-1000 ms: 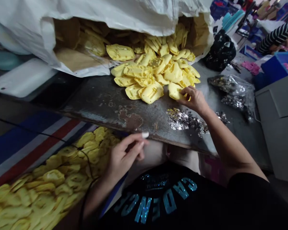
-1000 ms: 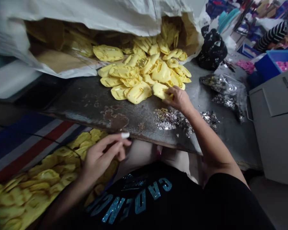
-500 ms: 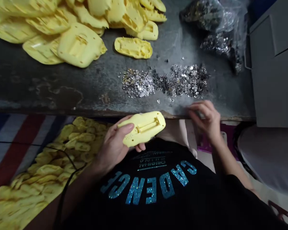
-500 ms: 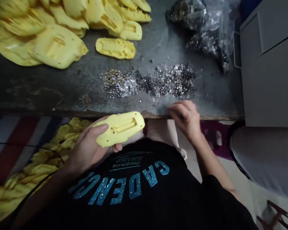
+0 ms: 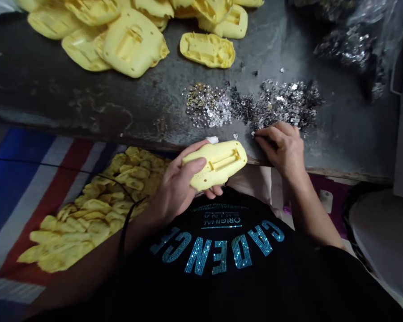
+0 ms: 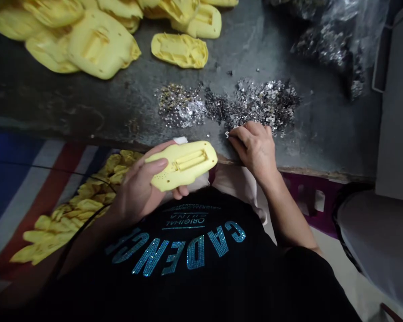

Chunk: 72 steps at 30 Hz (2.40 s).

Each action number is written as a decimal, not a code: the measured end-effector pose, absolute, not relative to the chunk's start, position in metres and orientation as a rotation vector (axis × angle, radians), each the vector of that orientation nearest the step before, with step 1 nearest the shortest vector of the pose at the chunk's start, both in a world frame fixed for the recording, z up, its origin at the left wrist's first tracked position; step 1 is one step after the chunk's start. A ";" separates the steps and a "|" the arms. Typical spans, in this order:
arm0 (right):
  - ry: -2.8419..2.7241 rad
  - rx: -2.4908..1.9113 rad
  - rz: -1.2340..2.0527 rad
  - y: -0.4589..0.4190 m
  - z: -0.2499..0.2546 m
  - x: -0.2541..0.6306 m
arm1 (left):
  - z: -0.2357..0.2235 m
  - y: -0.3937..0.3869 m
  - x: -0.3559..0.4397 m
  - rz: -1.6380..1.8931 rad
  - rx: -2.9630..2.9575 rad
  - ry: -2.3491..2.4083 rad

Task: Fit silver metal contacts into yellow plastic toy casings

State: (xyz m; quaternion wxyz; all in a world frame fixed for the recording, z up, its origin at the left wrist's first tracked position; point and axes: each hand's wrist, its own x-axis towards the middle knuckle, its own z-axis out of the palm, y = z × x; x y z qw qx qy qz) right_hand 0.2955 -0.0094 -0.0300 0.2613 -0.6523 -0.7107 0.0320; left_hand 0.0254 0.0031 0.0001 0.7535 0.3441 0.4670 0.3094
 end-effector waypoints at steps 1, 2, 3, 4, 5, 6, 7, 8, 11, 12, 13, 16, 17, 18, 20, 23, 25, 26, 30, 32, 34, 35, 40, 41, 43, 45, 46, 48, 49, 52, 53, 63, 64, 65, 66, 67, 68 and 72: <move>-1.893 -1.715 0.125 -0.014 -0.024 0.295 | 0.001 0.003 0.026 0.663 0.753 1.014; -1.864 -1.653 0.181 -0.019 -0.016 0.293 | 0.001 0.003 0.027 0.651 0.754 1.000; -1.841 -1.582 0.241 -0.024 -0.009 0.291 | 0.002 0.003 0.028 0.644 0.759 0.975; -1.827 -1.506 0.297 -0.029 -0.003 0.289 | 0.002 0.002 0.029 0.640 0.768 0.946; -1.825 -1.433 0.342 -0.033 0.003 0.285 | 0.002 0.001 0.028 0.639 0.784 0.913; -1.831 -1.372 0.369 -0.037 0.007 0.282 | 0.001 -0.001 0.028 0.639 0.806 0.881; -1.840 -1.328 0.375 -0.040 0.010 0.279 | 0.001 -0.003 0.026 0.643 0.829 0.853; -1.850 -1.304 0.367 -0.042 0.011 0.276 | 0.000 -0.006 0.025 0.648 0.851 0.830; -1.880 -1.302 0.322 -0.047 0.012 0.271 | -0.001 -0.014 0.020 0.672 0.894 0.797; -1.892 -1.305 0.304 -0.048 0.013 0.270 | -0.001 -0.016 0.019 0.682 0.900 0.793; -1.908 -1.306 0.288 -0.049 0.013 0.269 | -0.001 -0.018 0.018 0.691 0.903 0.787; -1.960 -1.306 0.227 -0.052 0.017 0.267 | 0.002 -0.023 0.016 0.699 0.918 0.776; -1.978 -1.310 0.203 -0.052 0.019 0.266 | 0.003 -0.025 0.016 0.700 0.924 0.773; -1.997 -1.312 0.176 -0.053 0.020 0.266 | 0.004 -0.026 0.015 0.702 0.929 0.770; -2.036 -1.312 0.110 -0.054 0.022 0.263 | 0.004 -0.028 0.015 0.717 0.935 0.763; -2.093 -1.316 0.005 -0.055 0.024 0.260 | 0.005 -0.029 0.015 0.733 0.937 0.735; -2.130 -1.332 -0.049 -0.056 0.025 0.258 | 0.006 -0.030 0.015 0.730 0.949 0.738; -2.147 -1.341 -0.074 -0.056 0.026 0.257 | 0.006 -0.030 0.015 0.723 0.959 0.746; -2.201 -1.351 -0.152 -0.058 0.028 0.253 | 0.006 -0.030 0.016 0.710 0.976 0.765; -2.210 -1.346 -0.164 -0.059 0.028 0.251 | 0.005 -0.030 0.016 0.719 0.963 0.761; -2.195 -1.338 -0.161 -0.060 0.026 0.250 | 0.003 -0.030 0.016 0.731 0.942 0.768; -2.172 -1.336 -0.150 -0.061 0.025 0.250 | 0.003 -0.030 0.017 0.735 0.923 0.773; -2.008 -1.379 -0.098 -0.063 0.015 0.252 | 0.005 -0.028 0.018 0.739 0.807 0.787; -2.004 -1.390 -0.117 -0.063 0.014 0.251 | 0.005 -0.028 0.018 0.737 0.798 0.791; -2.029 -1.394 -0.156 -0.063 0.011 0.250 | 0.005 -0.028 0.018 0.739 0.793 0.790; -2.059 -1.378 -0.182 -0.063 0.010 0.249 | 0.004 -0.028 0.017 0.744 0.797 0.778; -2.069 -1.370 -0.186 -0.063 0.009 0.249 | 0.003 -0.028 0.017 0.746 0.801 0.770; -2.078 -1.361 -0.192 -0.063 0.009 0.249 | 0.002 -0.028 0.017 0.746 0.810 0.757; -2.077 -1.362 -0.190 -0.064 0.009 0.249 | 0.002 -0.028 0.017 0.745 0.813 0.749; -2.052 -1.373 -0.204 -0.064 0.008 0.249 | 0.001 -0.029 0.018 0.753 0.822 0.725; -2.047 -1.369 -0.203 -0.063 0.007 0.249 | 0.001 -0.029 0.018 0.759 0.827 0.726; -1.769 -1.349 0.774 -0.034 0.019 0.268 | 0.006 -0.034 0.017 0.840 1.126 0.756; -1.780 -1.360 0.849 -0.031 0.020 0.270 | 0.005 -0.036 0.016 0.845 1.195 0.766; -1.791 -1.362 0.884 -0.029 0.021 0.272 | 0.004 -0.037 0.015 0.845 1.256 0.782; -1.798 -1.358 0.896 -0.028 0.022 0.274 | 0.004 -0.038 0.015 0.842 1.303 0.800; -1.798 -1.350 0.902 -0.028 0.023 0.275 | 0.004 -0.038 0.014 0.841 1.335 0.813; -1.795 -1.339 0.914 -0.028 0.023 0.276 | 0.004 -0.038 0.014 0.842 1.357 0.820; -1.737 -1.320 0.964 -0.031 0.019 0.276 | 0.005 -0.036 0.017 0.837 1.500 0.824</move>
